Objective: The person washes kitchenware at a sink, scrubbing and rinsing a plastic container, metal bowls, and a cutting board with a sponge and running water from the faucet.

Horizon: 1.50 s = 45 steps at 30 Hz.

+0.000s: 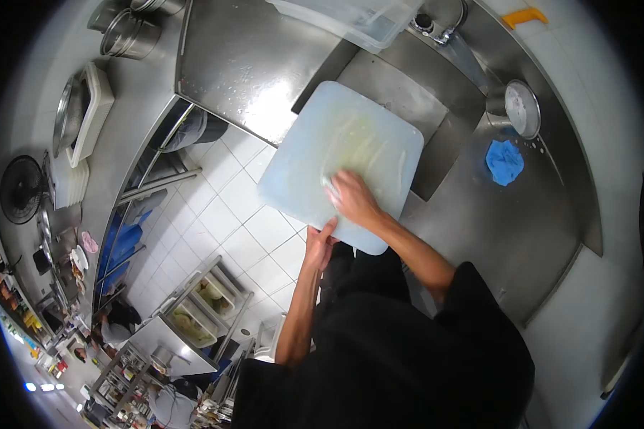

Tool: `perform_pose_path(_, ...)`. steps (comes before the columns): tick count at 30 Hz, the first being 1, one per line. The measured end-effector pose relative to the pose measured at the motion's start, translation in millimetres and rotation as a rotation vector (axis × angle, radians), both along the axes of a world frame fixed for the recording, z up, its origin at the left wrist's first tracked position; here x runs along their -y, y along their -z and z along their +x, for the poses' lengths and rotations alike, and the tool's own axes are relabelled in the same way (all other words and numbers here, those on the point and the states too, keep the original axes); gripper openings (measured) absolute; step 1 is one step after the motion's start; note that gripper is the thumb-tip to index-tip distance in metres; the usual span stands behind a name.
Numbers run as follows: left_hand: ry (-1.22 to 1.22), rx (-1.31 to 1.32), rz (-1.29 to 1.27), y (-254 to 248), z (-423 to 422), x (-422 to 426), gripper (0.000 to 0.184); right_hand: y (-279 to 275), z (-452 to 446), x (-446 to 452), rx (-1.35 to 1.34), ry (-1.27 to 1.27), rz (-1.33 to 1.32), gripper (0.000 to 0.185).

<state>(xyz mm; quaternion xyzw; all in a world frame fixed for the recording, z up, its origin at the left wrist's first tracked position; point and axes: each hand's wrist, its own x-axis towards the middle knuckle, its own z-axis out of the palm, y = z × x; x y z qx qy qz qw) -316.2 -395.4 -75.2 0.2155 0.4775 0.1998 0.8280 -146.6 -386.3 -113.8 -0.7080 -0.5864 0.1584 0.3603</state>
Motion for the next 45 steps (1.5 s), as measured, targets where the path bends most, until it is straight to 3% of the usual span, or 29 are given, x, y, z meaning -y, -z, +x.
perform_pose_path(2, -0.028, -0.064, 0.028, -10, 1, 2, 0.042, -7, 19, 30, -0.02, -0.195, 0.144, 0.013)
perform_pose_path(3, 0.023, -0.076, 0.014, -6, -2, 5, 0.048, 28, 59, 31, 0.04, -0.346, 0.13, 0.015)
perform_pose_path(5, 0.124, -0.119, -0.021, 9, -23, 17, 0.06, 86, 146, 16, 0.015, -0.096, -0.171, 0.01)
perform_pose_path(6, 0.139, -0.105, -0.011, 18, -28, 22, 0.058, 94, 176, -6, 0.283, 0.064, -0.312, 0.011)
perform_pose_path(7, 0.146, -0.111, -0.01, 18, -26, 21, 0.059, 100, 178, -20, 0.242, 0.114, -0.232, 0.012)
perform_pose_path(9, 0.173, -0.125, -0.014, 14, -21, 18, 0.06, 113, 151, -47, 0.157, 0.221, -0.078, 0.013)
perform_pose_path(11, 0.014, -0.102, 0.005, -15, 1, 10, 0.054, 92, 60, -40, 0.01, 0.131, 0.195, 0.015)
perform_pose_path(13, -0.045, -0.084, 0.011, -25, 3, 8, 0.052, 10, 0, -12, 0.019, -0.164, -0.135, 0.017)
perform_pose_path(17, 0.024, -0.093, -0.011, -1, -19, 19, 0.059, 23, 42, 8, 0.001, -0.371, 0.158, 0.018)
perform_pose_path(18, 0.046, -0.112, -0.026, 2, -25, 25, 0.061, 64, 77, -6, -0.014, -0.344, 0.051, 0.017)
perform_pose_path(20, 0.069, -0.113, -0.021, -4, -30, 26, 0.062, 84, 146, -59, 0.258, -0.228, -0.224, 0.017)
perform_pose_path(22, 0.102, -0.123, -0.008, -5, -36, 26, 0.062, 78, 160, -115, 0.306, -0.045, -0.217, 0.017)
perform_pose_path(24, 0.132, -0.132, 0.015, -1, -40, 22, 0.062, 104, 130, -161, 0.282, 0.112, 0.019, 0.015)
perform_pose_path(27, -0.023, -0.236, 0.164, -6, -29, 19, 0.062, 75, 25, -158, -0.091, -0.041, -0.014, 0.015)
perform_pose_path(29, -0.082, -0.255, 0.198, -2, -31, 13, 0.061, 34, -42, -103, 0.103, -0.27, 0.098, 0.013)
perform_pose_path(30, -0.111, -0.267, 0.21, 0, -33, 11, 0.06, 11, -54, -77, 0.052, -0.324, 0.161, 0.013)
perform_pose_path(31, -0.095, -0.261, 0.197, 0, -37, 11, 0.06, -3, -56, -59, -0.004, -0.382, 0.218, 0.013)
perform_pose_path(33, -0.066, -0.255, 0.165, -3, -48, 13, 0.059, 29, -8, -64, 0.02, -0.499, 0.361, 0.014)
perform_pose_path(34, -0.039, -0.253, 0.171, -4, -53, 11, 0.059, 56, 33, -81, 0.089, -0.503, 0.074, 0.014)
perform_pose_path(35, -0.015, -0.25, 0.177, -5, -58, 10, 0.059, 51, 74, -105, 0.002, -0.294, -0.035, 0.013)
perform_pose_path(36, 0.006, -0.244, 0.187, -5, -60, 9, 0.058, 72, 111, -126, 0.291, -0.153, 0.066, 0.012)
perform_pose_path(38, 0.072, -0.267, 0.211, -4, -60, 2, 0.061, 68, 136, -161, 0.392, -0.011, 0.036, 0.012)
perform_pose_path(41, 0.076, -0.292, 0.221, -7, -52, -13, 0.061, 94, 78, -173, 0.383, 0.056, 0.007, 0.013)
perform_pose_path(44, 0.047, -0.277, 0.211, 8, -47, -22, 0.058, 41, -50, -131, 0.066, -0.087, 0.084, 0.007)
perform_pose_path(45, 0.043, -0.264, 0.207, 14, -47, -22, 0.057, 28, -84, -114, 0.136, -0.148, 0.083, 0.007)
